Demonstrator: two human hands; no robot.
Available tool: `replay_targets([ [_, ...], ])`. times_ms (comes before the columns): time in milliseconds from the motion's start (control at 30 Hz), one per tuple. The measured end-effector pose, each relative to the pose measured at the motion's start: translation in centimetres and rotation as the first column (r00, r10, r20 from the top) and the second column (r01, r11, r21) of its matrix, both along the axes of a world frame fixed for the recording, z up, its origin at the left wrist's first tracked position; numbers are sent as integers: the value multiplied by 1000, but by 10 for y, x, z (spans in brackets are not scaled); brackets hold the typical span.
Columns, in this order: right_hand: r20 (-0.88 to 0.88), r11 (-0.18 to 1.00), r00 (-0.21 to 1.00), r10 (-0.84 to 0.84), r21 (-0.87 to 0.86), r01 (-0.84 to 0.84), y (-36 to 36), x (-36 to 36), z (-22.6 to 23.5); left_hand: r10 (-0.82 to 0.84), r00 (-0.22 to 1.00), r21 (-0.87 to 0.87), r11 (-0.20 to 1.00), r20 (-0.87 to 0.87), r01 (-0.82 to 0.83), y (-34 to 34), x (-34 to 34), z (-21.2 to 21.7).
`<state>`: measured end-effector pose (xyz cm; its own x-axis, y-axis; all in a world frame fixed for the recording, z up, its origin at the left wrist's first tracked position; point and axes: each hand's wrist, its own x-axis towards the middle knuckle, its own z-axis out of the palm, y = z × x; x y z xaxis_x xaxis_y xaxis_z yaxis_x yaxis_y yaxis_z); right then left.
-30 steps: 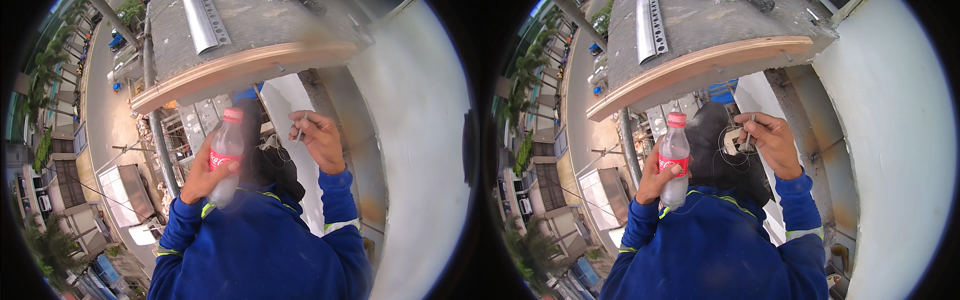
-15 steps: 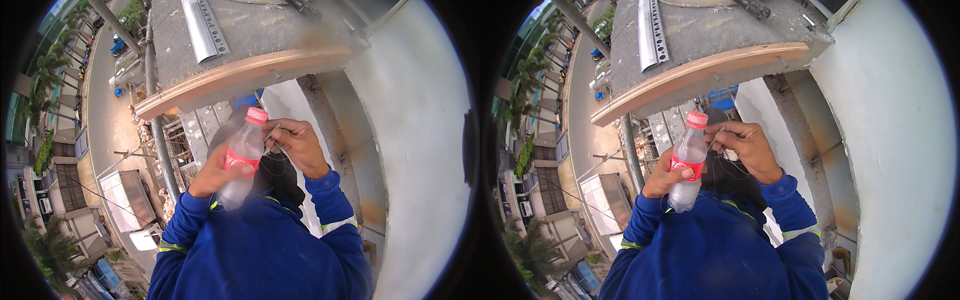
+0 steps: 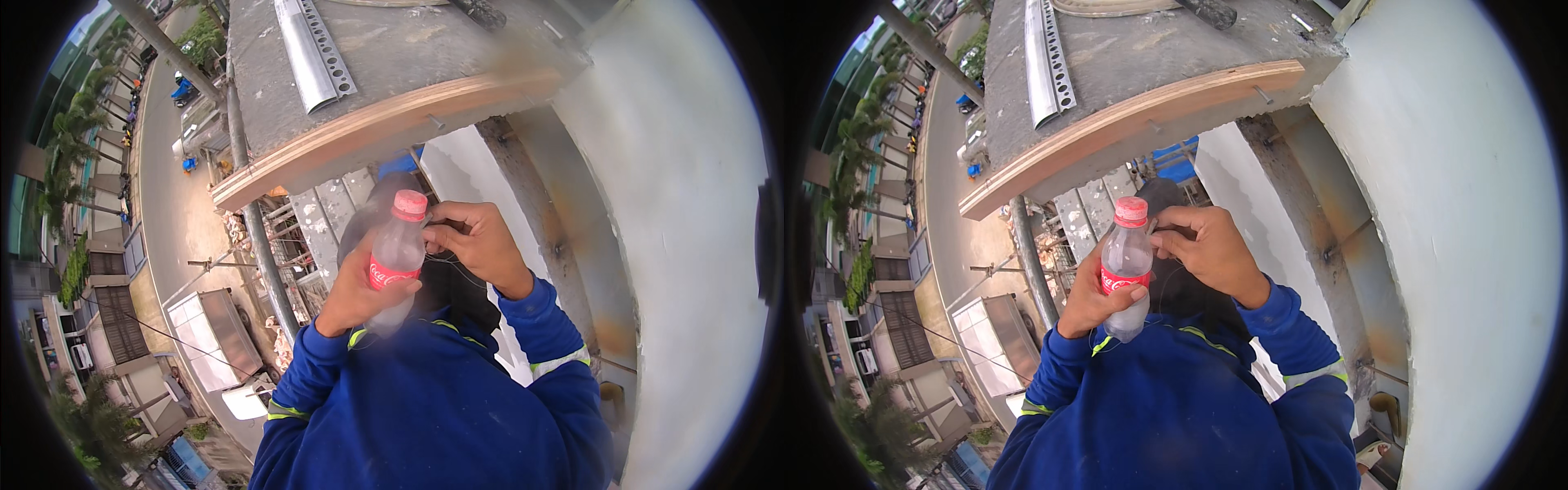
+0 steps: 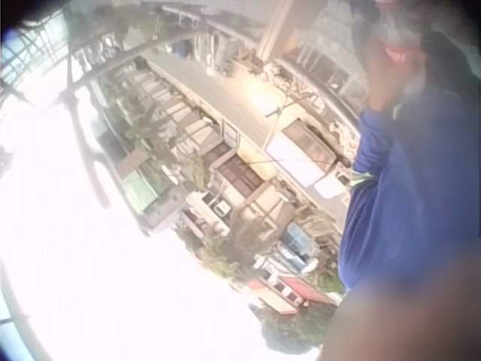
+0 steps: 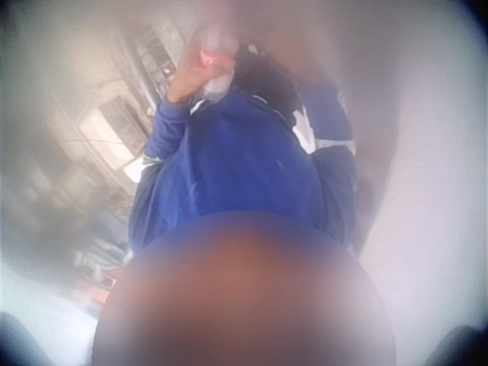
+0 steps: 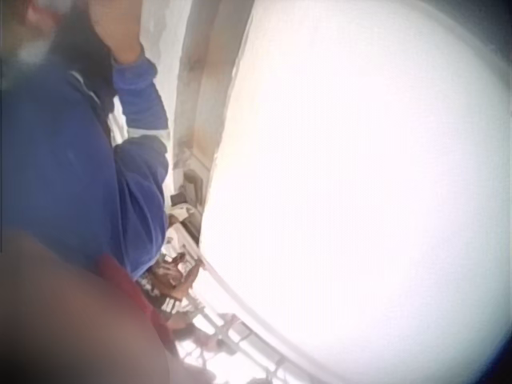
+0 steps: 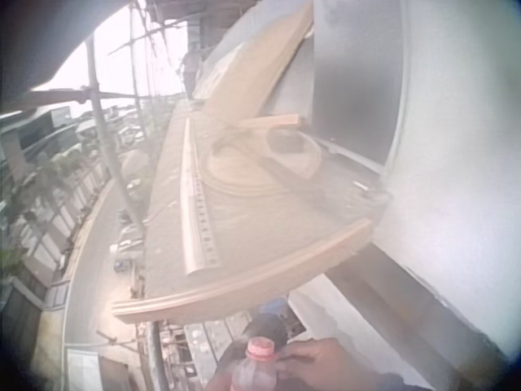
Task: The person ties a string around a plastic bottle while standing on scaffolding. They manipulate the string with both hands, secure it around the bottle, and then place the bottle on a nearby ledge.
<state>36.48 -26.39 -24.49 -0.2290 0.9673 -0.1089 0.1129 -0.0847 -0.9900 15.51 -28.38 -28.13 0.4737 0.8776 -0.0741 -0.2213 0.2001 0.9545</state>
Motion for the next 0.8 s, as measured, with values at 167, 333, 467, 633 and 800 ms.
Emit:
replay_targets([
  [167, 14, 999, 1000, -6, 48, 5, -1, -3, 2, -38, 998, -142, 989, 56, 46, 2, -5, -4],
  [333, -81, 992, 996, -34, 120, 43, -2, -5, 0, 49, 997, -127, 991, 64, -40, -2, -2, -6],
  [467, -56, 980, 997, -56, 187, 66, 0, -5, -6, 46, 999, -53, 998, -19, -47, -5, -1, -7],
  [633, -116, 1000, 993, -14, -4, 14, -3, -2, -10, 65, 998, -83, 995, 21, -63, -9, 3, -13],
  [800, -55, 998, 997, -59, -13, 58, -7, -3, -16, 88, 996, -74, 993, 1, -88, -11, 2, -18],
])
